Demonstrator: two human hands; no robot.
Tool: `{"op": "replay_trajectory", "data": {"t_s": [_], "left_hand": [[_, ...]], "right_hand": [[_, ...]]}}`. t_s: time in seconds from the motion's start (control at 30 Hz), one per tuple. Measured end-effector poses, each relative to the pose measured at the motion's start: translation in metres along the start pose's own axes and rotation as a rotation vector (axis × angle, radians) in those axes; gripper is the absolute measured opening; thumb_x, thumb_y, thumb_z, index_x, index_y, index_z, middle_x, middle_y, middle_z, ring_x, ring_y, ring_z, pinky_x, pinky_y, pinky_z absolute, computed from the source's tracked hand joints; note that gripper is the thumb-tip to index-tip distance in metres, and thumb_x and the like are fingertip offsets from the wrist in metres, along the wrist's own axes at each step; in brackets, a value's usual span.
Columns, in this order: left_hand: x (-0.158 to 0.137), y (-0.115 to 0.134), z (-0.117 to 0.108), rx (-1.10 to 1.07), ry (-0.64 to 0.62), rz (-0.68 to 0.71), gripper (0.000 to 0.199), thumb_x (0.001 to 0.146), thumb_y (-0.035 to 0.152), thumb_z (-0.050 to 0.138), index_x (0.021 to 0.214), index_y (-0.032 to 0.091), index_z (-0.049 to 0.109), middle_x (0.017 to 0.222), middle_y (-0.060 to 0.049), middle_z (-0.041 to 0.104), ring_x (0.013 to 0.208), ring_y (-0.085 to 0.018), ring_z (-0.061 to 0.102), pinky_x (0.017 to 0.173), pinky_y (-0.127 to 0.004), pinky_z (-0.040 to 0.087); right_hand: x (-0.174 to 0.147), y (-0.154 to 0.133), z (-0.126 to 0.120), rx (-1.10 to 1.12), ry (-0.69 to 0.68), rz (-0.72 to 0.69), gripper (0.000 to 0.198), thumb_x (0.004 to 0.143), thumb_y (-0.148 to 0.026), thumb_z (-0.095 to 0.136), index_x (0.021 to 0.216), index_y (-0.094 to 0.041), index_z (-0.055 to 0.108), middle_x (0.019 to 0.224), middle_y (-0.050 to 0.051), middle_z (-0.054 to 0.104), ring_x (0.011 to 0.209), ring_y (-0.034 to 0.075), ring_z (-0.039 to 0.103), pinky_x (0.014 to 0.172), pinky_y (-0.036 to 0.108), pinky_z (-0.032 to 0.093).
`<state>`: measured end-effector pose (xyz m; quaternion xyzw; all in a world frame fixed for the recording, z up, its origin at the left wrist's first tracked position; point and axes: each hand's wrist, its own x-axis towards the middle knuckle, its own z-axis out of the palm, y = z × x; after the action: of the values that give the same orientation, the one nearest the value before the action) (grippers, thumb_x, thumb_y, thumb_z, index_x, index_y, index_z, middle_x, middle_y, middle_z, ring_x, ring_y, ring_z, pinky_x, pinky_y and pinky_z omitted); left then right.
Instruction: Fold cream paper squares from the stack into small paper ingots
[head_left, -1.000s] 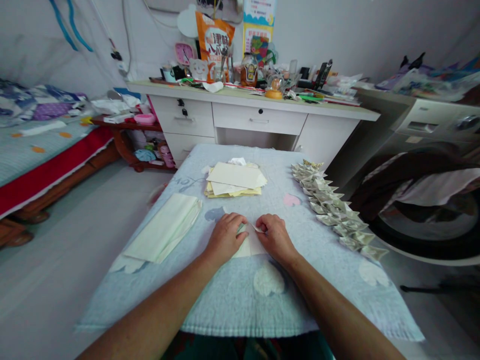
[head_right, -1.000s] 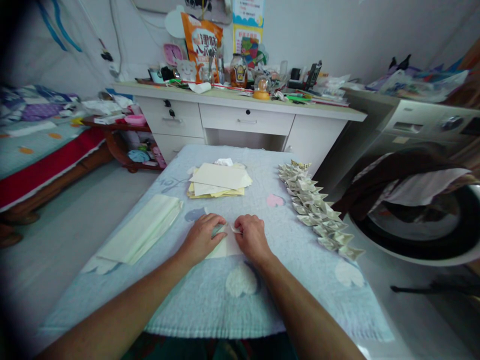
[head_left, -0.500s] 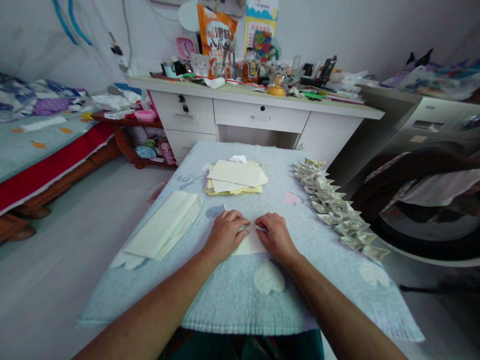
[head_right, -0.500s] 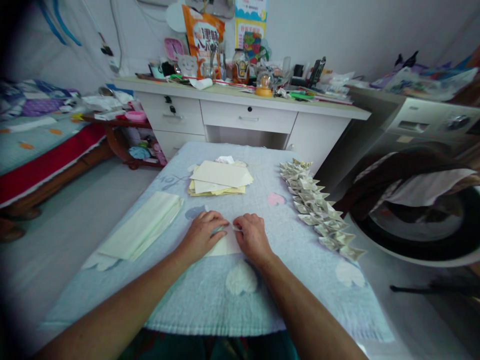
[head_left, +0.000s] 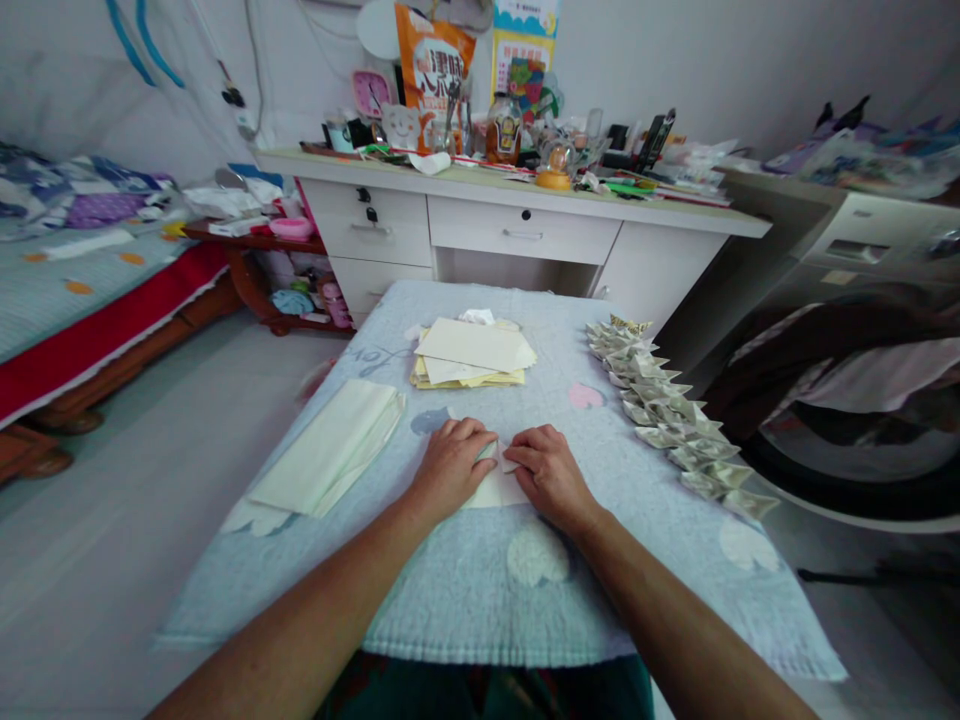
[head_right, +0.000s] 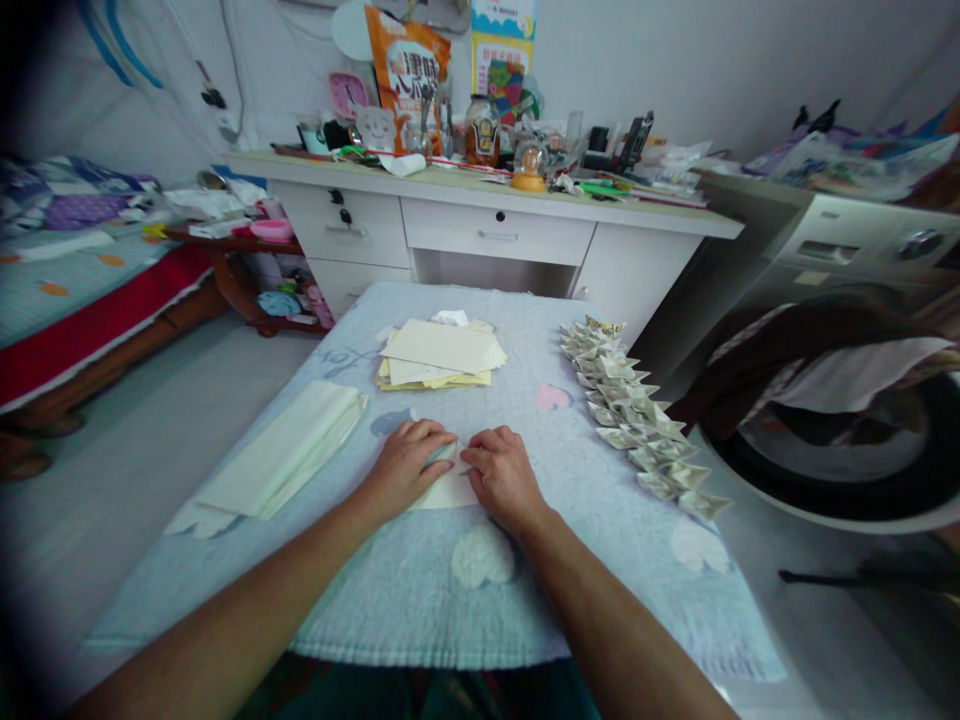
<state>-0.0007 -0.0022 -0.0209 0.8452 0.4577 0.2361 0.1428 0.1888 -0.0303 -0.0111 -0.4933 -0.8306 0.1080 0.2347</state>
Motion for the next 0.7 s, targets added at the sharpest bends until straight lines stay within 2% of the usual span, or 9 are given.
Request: {"op": "replay_trajectory", "data": {"t_s": [0.27,0.47,0.7], "left_hand": [[0.0,0.0007,-0.0039,-0.001,-0.037,0.007,0.033,0.08,0.023,0.064,0.113,0.024,0.064,0.109,-0.005,0.06,0.102,-0.023,0.05,0.09,-0.038,0.041],[0.0002,-0.0002,-0.0057,0.019,-0.081,0.017,0.034,0.082,0.024,0.062,0.116,0.024,0.062,0.113,-0.004,0.059,0.104,-0.023,0.049,0.092,-0.038,0.039],[0.0007,0.0004,-0.0065,0.037,-0.096,0.021,0.035,0.082,0.024,0.062,0.117,0.024,0.062,0.113,-0.004,0.059,0.103,-0.023,0.048,0.092,-0.038,0.04]], "right_hand": [[-0.001,-0.0008,-0.0027,-0.026,-0.026,-0.044,0.028,0.081,-0.007,0.056,0.099,-0.022,0.072,0.102,0.006,0.064,0.095,0.021,0.049,0.087,0.036,0.04],[-0.002,0.005,-0.0003,-0.05,0.002,-0.133,0.034,0.079,-0.004,0.057,0.104,-0.023,0.071,0.102,0.006,0.064,0.091,0.021,0.049,0.083,0.035,0.041],[-0.004,0.0076,-0.0006,-0.073,-0.01,-0.158,0.034,0.081,-0.006,0.056,0.106,-0.024,0.07,0.104,0.007,0.062,0.093,0.021,0.048,0.085,0.036,0.041]]}}
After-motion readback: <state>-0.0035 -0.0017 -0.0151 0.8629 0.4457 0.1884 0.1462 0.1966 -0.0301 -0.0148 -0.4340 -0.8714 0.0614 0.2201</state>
